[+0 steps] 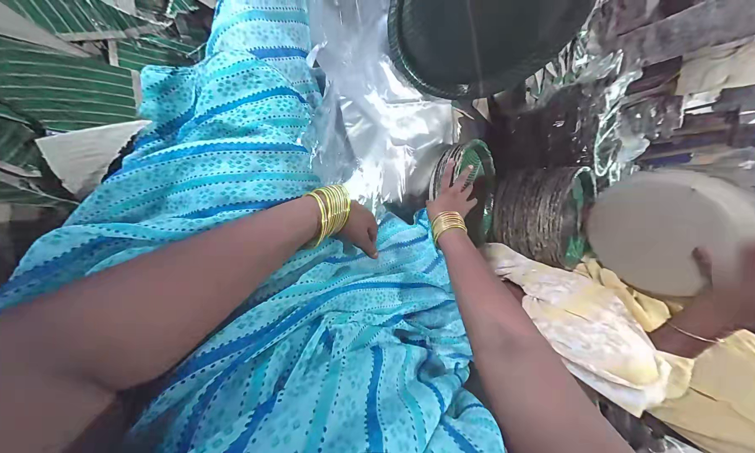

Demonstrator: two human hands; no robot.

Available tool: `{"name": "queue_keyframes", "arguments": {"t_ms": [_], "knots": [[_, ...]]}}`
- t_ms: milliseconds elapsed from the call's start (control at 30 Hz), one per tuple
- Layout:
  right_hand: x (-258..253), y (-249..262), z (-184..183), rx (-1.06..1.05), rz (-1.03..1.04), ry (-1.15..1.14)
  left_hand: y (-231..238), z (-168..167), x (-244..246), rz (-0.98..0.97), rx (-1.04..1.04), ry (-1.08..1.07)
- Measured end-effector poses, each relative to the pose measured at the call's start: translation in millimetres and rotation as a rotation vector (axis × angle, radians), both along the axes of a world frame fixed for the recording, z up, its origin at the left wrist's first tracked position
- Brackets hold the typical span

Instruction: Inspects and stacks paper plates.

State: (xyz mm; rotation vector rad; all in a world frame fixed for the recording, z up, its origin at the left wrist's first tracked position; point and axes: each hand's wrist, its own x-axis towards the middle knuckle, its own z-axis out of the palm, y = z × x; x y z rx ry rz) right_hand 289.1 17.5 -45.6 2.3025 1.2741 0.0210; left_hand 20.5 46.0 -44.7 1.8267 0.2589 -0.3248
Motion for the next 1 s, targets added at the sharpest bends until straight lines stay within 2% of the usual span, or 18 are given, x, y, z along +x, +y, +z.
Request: {"name": "queue_keyframes", "arguments": {"t_ms": [133,233,367,500,567,667,733,867,933,1000], "knots": [[1,-3,-9,-0.101,0.003,-0.001,0,0,-3,0.072,-0.098,0.027],[-5,-2,7,-0.011,-0.073,0.056,3,2,-4,0.087,-0.146,0.027],[15,-14,55,0.306,-0.154,0.05,4,2,-1,0.102,-0.206,0.001],[12,-61,122,0.514,-0.219,0.128,7,-2,3,0.173,-0.323,-0.072],[-4,-101,138,0.611,-0.102,0.147,8,-3,4,0.223,-0.365,-0.107],[-9,-174,129,0.824,0.333,0.127,5,-7,6,0.37,-0.527,-0.134],[-6,-218,123,0.9,0.516,0.153,-6,3,5,0.525,-0.685,-0.121],[-1,-293,126,0.832,0.653,0.351,-40,49,20,0.645,-0.886,-0.137],[-2,-326,129,0.684,0.641,0.354,-69,69,35,0.718,-0.84,-0.089],[-3,-352,134,0.527,0.541,0.375,-96,82,48,0.791,-0.794,-0.116]]}}
